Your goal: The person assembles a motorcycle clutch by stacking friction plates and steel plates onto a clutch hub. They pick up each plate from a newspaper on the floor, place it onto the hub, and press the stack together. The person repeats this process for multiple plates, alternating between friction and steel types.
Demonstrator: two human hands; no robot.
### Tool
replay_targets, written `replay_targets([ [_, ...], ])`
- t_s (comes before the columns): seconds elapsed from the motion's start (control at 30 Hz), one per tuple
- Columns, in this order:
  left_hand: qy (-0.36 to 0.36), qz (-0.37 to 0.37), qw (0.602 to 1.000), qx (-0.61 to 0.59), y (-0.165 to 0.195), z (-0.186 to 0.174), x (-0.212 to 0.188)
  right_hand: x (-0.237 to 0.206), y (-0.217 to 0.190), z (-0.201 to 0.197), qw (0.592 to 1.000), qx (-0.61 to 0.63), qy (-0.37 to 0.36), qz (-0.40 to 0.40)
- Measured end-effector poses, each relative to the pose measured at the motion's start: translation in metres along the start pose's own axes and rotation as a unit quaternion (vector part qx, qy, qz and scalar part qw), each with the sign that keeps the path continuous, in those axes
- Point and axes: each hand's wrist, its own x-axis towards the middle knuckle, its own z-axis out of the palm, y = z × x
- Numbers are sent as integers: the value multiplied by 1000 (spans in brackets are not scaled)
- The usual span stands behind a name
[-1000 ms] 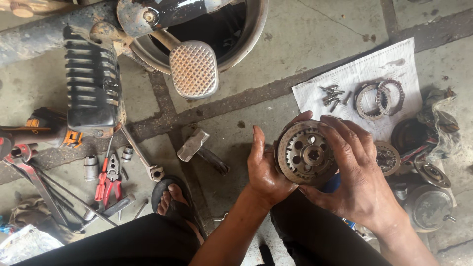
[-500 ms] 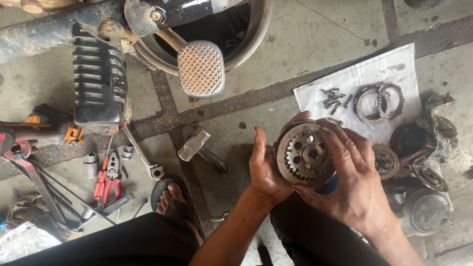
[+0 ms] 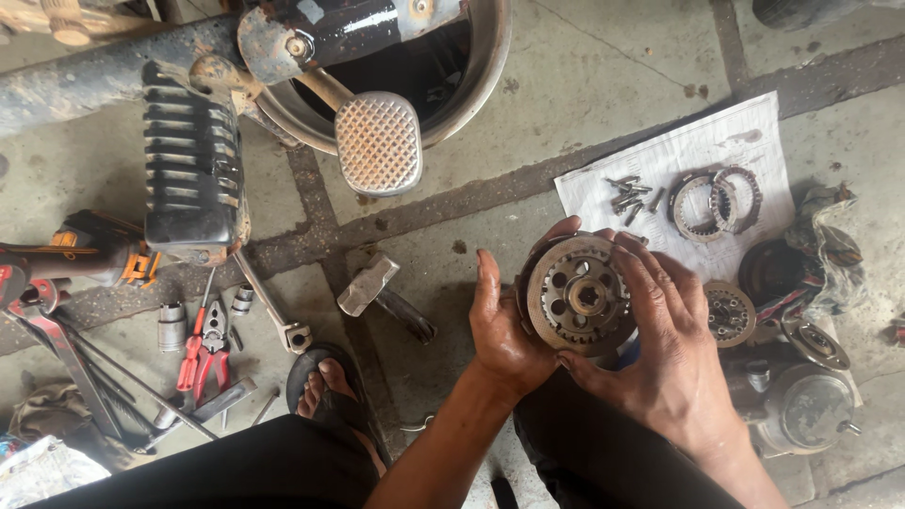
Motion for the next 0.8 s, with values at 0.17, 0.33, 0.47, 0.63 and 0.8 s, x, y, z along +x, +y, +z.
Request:
replay_targets([
  [0.17,7,22,996,84,1,10,-1,-4,-6,5,999,-25,20,1],
  [0.33,-2,27,996,85,3,21,-4,-4,-9,-3,1000,-12,18,-11],
  [0.47,7,22,997,78,7,30,-10,-5,-17,-10,999,-19,28,-12],
  [0.63,7,52,995,82,12,38,-18,-4,-31,-7,999,-35,23,-20],
  [0.8,2,60,994,95,15,43,-21,-3,-33,-10,999,-38,13,-32],
])
